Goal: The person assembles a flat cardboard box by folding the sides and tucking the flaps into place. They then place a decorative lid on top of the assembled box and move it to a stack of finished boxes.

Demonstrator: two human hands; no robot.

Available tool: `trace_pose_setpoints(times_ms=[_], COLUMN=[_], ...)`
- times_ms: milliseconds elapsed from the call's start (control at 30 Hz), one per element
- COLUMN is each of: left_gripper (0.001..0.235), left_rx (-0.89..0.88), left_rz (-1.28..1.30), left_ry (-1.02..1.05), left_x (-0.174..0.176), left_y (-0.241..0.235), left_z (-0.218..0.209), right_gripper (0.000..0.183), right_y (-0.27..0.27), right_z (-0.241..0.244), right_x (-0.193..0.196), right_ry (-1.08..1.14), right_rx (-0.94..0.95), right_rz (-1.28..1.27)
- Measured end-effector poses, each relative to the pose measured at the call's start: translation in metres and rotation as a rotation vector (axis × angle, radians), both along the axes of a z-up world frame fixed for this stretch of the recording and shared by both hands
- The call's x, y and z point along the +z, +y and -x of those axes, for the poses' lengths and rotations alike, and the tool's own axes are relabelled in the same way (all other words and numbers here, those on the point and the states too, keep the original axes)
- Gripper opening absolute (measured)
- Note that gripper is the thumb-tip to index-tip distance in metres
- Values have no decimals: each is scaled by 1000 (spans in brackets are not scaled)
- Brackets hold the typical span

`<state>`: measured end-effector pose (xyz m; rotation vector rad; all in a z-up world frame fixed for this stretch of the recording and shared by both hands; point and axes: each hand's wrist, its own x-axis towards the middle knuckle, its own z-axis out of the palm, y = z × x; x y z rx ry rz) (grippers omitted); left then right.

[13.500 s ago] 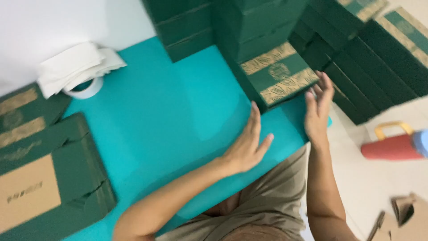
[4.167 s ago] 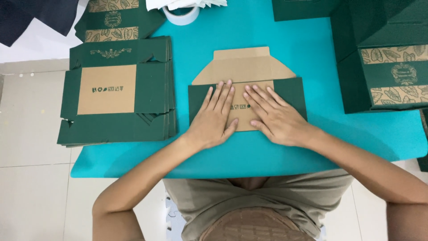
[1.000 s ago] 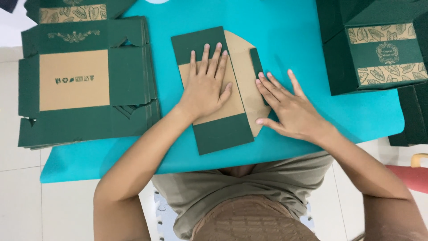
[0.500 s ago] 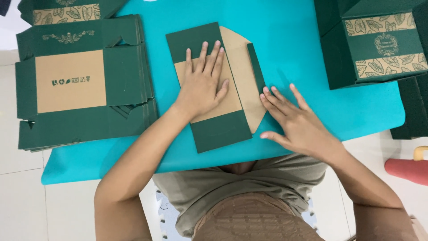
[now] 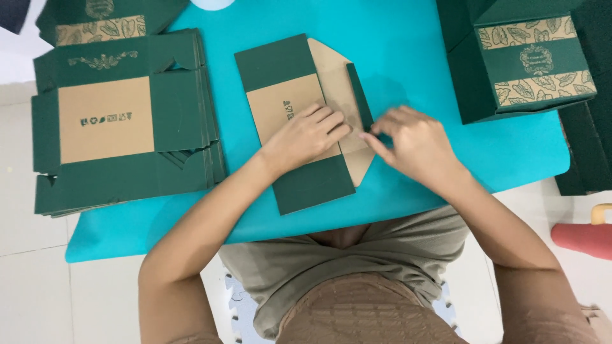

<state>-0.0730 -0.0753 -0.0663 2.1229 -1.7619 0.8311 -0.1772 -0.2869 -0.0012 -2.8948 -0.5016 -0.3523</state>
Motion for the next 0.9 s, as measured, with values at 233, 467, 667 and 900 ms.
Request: trace_pose_setpoints(times_ms=[233,467,667,900], left_gripper=[18,23,22,19], left_rx=[16,202,415,540], left_rz=[52,53,38,-154], left_ry=[-193,-174,-49,266], left_x=[48,85,55,66], left_y=[13,100,151,148], left_z=[8,16,27,27], right_gripper=[35,34,34,33], right_y=[3,-30,-38,-49], right_z=[-10,9,15,12], right_x=[-24,-30,-33,-23], right_ry=[100,15,-4,6], right_rx=[-215,-175,-200,-159], right_rz=[-137,-282,-392,-399])
